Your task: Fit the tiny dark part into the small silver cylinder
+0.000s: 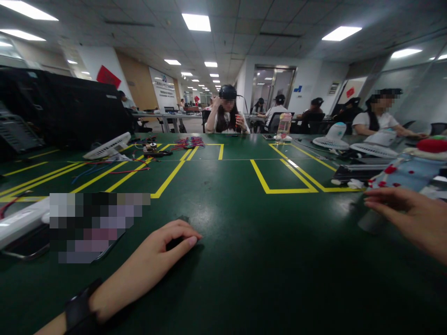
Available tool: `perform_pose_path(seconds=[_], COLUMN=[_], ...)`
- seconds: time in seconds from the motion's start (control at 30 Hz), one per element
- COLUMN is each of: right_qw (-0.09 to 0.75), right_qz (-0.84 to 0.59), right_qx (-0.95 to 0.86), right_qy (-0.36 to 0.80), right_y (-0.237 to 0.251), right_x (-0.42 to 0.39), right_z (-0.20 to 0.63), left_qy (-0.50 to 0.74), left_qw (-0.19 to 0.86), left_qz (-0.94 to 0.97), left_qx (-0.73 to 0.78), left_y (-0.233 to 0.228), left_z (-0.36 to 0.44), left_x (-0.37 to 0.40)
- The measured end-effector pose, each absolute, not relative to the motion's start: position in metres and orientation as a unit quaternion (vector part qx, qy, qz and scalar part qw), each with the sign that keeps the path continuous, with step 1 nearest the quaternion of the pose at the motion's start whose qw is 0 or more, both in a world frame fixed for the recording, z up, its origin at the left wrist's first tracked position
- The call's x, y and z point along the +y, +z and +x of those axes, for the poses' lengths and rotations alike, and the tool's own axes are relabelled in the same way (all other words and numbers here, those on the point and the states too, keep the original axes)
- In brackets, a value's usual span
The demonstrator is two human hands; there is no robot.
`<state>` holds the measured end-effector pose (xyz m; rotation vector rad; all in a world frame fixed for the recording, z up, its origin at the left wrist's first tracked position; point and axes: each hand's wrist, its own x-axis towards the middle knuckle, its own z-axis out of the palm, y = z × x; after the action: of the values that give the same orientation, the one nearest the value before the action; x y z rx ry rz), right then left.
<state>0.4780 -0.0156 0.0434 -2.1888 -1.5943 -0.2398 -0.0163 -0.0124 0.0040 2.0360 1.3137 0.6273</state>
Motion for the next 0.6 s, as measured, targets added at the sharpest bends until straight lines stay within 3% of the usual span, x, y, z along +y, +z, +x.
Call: perform_pose_path(seconds=[0.2, 0.3, 0.6], right_qw=[0.158, 0.147, 0.169], right_qz=[-0.796, -0.796, -0.808], right_qx=[-0.569, -0.58, -0.554], right_qy=[-0.129, -0.093, -0.108], right_y=[0.043, 0.045, 0.045], right_x=[-0.016, -0.017, -0.022], right_z=[0.492, 0.494, 0.5], left_qy=[0.23, 0.225, 0.229], left_qw=[0.308, 0.307, 0.311], left_qz=[0.773, 0.776, 0.773], left_qx=[0.505, 0.503, 0.504], left_y=[0.005, 0.004, 0.011], left_z=[-0.015, -0.016, -0.013], left_x=[-0.013, -0.012, -0.014])
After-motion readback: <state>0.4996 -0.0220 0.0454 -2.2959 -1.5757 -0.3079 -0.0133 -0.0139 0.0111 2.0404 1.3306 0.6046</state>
